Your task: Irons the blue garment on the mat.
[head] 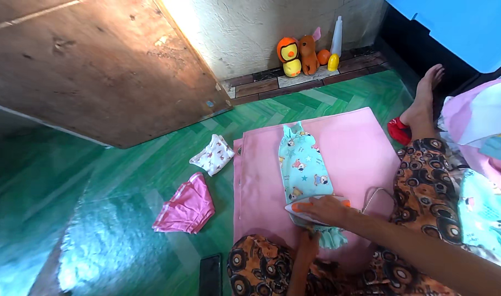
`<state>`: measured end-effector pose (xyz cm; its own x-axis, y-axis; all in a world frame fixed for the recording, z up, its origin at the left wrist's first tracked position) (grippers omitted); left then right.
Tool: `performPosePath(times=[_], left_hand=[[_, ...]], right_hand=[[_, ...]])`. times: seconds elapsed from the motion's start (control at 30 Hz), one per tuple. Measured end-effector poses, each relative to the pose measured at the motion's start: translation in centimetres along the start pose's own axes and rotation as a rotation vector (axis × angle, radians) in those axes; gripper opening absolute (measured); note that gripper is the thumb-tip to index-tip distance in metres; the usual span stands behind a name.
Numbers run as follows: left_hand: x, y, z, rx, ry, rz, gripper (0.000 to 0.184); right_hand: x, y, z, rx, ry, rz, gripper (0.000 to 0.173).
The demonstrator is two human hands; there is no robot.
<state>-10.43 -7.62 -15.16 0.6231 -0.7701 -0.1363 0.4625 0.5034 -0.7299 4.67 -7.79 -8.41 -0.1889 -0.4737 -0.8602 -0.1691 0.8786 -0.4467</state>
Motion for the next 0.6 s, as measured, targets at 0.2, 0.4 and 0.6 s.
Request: performPosePath(times=[0.2,0.4,0.6], left_hand=[[-0.1,0.1,-0.1,-0.012,0.027,0.004,0.036],[-0.1,0.1,-0.1,-0.003,0.042,-0.003,0.036],[-0.1,0.2,-0.1,-0.013,0.049,0.002,0.036]], right_hand=[[-0.1,-0.4,0.2,0.076,0.033,0.005,0.047],[0.1,-1.1,0.8,0.141,0.049,-0.008,0.048],[0.8,-2.4,2.4,0.171,0.056,0.005,0.048]])
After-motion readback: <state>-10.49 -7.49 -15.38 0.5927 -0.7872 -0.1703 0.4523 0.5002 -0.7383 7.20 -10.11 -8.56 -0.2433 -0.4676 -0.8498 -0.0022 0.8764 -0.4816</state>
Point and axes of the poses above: each hand's wrist, its own y-axis towards the middle knuckle, its own x-axis out of the palm, z = x × y, the point moved 3 cm from there along y, towards the middle knuckle, and after that the axes turned 14 degrees about -y, right-handed, at the moved point
